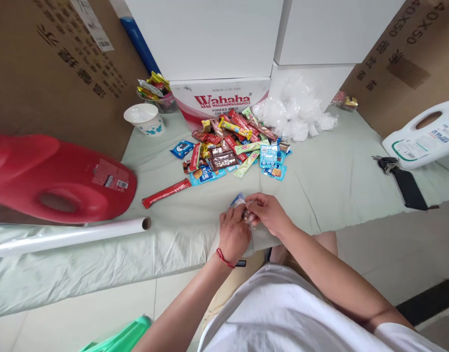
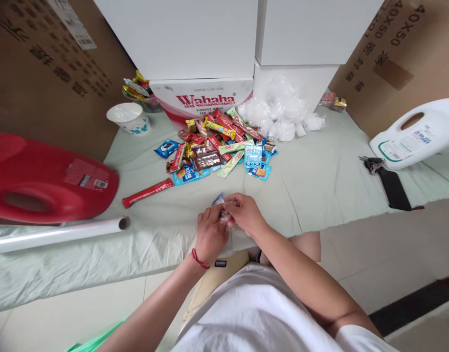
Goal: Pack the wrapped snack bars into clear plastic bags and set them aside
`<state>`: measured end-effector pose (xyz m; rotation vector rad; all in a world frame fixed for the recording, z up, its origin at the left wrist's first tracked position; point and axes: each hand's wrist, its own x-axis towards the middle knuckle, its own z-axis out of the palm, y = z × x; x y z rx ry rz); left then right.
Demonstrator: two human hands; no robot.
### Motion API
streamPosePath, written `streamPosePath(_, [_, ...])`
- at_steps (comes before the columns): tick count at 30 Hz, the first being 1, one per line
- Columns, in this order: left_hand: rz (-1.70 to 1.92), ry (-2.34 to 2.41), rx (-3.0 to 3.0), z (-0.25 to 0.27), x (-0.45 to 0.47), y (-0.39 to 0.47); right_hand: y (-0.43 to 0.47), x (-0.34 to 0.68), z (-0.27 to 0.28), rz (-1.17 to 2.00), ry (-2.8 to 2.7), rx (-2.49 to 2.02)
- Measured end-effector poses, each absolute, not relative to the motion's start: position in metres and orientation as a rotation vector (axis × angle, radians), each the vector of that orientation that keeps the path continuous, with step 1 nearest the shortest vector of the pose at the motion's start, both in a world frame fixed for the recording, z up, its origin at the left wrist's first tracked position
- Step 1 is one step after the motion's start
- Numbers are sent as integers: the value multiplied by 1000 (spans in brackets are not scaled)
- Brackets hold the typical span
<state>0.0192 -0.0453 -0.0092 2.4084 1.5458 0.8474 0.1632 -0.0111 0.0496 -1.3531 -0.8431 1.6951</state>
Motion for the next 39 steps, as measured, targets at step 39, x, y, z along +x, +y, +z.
streamPosePath(39, [684,1237,1981,9,-7,3,-11,189,21,1318,-1364,-1339])
